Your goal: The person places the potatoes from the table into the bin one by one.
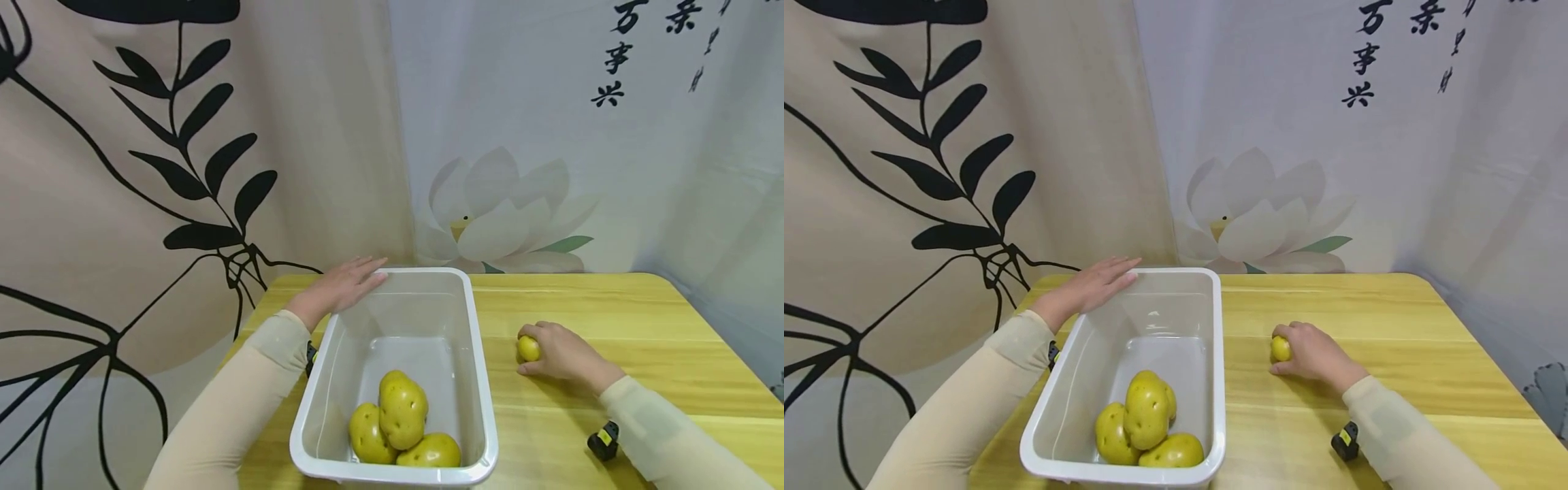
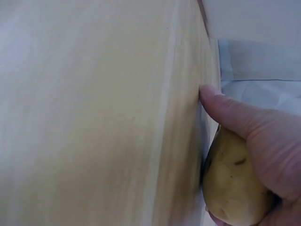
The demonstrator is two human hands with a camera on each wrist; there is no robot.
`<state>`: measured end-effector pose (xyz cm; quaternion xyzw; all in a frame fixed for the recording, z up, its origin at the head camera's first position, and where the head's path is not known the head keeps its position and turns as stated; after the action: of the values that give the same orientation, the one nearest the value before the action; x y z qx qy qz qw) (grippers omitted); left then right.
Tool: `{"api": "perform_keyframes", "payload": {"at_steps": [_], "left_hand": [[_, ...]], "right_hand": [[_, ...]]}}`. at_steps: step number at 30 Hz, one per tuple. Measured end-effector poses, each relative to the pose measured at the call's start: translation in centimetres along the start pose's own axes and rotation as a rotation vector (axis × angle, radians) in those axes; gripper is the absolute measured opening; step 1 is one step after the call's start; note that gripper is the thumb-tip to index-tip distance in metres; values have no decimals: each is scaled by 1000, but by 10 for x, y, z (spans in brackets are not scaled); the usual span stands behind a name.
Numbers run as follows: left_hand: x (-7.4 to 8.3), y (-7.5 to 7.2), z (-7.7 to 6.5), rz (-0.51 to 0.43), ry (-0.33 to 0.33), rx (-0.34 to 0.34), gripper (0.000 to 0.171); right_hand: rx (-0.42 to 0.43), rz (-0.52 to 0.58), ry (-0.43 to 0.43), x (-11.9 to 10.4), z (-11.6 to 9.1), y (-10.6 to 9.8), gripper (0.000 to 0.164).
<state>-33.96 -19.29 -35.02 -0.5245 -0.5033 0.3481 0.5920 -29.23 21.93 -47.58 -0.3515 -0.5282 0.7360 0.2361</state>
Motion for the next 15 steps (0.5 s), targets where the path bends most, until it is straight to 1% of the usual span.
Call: {"api": "perform_keyframes", "payload": {"at_steps": [3, 8, 15], "left_hand": [[0, -1, 0, -2, 3, -1, 69], [0, -1, 1, 3, 8, 4, 68], [0, -2, 1, 9, 7, -8, 68]], "right_hand": [[-12, 19, 13, 2, 0, -1, 56], [-4, 49, 41, 3, -1, -2, 57], [-9, 72, 36, 4, -2, -4, 55]]}}
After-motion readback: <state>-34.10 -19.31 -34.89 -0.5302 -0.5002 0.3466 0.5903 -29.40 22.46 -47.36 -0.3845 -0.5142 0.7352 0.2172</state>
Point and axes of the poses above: each hand's wrist, its own z-axis towards the middle knuckle, its own y-axis out of the palm, x = y × z, the point moved 2 cm from there along z, towards the middle knuckle, and after that the axes turned 10 degrees about -y, right-handed, at the moved point
